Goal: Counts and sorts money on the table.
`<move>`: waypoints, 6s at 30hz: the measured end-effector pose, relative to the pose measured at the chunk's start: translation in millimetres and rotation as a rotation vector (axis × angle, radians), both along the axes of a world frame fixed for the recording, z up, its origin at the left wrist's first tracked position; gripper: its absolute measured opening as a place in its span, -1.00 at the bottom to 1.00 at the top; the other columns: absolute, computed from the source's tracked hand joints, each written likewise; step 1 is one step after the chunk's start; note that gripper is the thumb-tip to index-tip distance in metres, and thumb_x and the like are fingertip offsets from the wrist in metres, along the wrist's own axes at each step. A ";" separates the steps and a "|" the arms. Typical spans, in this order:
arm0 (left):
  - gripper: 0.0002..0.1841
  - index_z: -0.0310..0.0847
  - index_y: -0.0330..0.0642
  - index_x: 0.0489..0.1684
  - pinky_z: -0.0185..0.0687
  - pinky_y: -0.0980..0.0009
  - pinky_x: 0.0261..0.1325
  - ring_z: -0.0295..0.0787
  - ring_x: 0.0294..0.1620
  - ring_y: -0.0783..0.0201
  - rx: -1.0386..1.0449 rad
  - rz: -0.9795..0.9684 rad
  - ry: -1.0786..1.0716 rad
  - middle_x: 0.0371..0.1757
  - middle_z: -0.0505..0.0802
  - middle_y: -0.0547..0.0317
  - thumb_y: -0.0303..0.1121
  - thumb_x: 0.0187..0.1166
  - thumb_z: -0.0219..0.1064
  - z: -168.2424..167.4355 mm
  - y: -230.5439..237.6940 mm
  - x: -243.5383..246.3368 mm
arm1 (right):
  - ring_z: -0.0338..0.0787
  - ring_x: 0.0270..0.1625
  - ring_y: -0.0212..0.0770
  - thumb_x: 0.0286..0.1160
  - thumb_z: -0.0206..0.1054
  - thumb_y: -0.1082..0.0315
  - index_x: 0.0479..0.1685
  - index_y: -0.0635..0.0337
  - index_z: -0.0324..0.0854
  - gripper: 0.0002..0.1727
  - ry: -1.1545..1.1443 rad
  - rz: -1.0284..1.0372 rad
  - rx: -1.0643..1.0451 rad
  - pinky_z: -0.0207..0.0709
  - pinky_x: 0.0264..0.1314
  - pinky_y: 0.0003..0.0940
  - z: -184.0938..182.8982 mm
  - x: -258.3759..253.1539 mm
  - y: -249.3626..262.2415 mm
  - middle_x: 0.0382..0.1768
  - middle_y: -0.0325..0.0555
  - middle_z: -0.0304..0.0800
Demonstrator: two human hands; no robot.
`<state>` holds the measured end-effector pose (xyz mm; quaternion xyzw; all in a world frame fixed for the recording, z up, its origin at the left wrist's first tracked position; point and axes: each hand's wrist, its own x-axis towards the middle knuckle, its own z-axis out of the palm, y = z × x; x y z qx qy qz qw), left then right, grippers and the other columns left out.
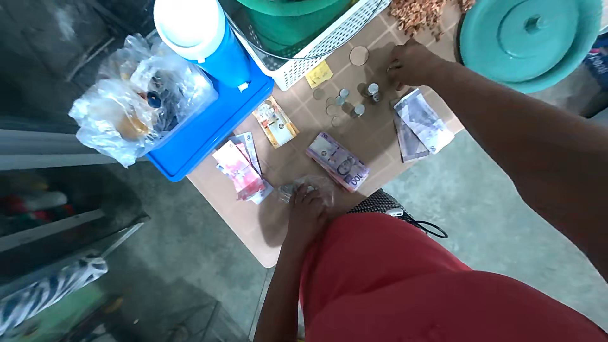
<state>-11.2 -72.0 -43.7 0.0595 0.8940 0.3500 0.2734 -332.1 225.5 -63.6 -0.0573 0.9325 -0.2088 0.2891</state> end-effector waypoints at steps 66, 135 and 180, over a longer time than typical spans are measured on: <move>-0.71 0.61 0.01 0.14 0.71 0.35 0.19 0.78 0.00 0.38 1.613 1.191 -0.288 -0.07 0.81 0.28 -0.21 0.84 -0.06 39.8 51.6 -40.1 | 0.85 -0.06 0.18 0.29 0.54 0.32 0.15 0.39 0.68 -0.55 0.490 0.310 -0.456 0.76 -0.04 0.01 65.1 228.7 -139.1 -0.09 0.23 0.79; -0.69 0.70 -0.36 0.28 0.81 0.08 0.24 0.84 0.26 -0.10 1.725 0.815 -0.357 0.27 0.81 -0.32 -0.47 0.67 0.24 84.8 -14.7 -32.0 | 0.90 0.12 -0.10 0.87 -0.38 -0.04 0.45 0.32 0.53 -0.27 -0.662 -0.315 -1.318 0.82 0.13 -0.21 140.0 191.6 -78.4 0.17 0.06 0.82; -0.59 0.70 -0.30 0.33 0.72 0.10 0.36 0.80 0.31 -0.05 1.749 0.743 -0.395 0.32 0.79 -0.24 -0.22 0.67 0.26 76.2 -18.8 -31.5 | 0.85 0.28 0.03 0.58 -0.11 0.47 0.51 0.39 0.49 -0.46 -0.872 -0.136 -1.636 0.71 0.39 -0.09 115.5 183.8 -78.4 0.26 0.13 0.81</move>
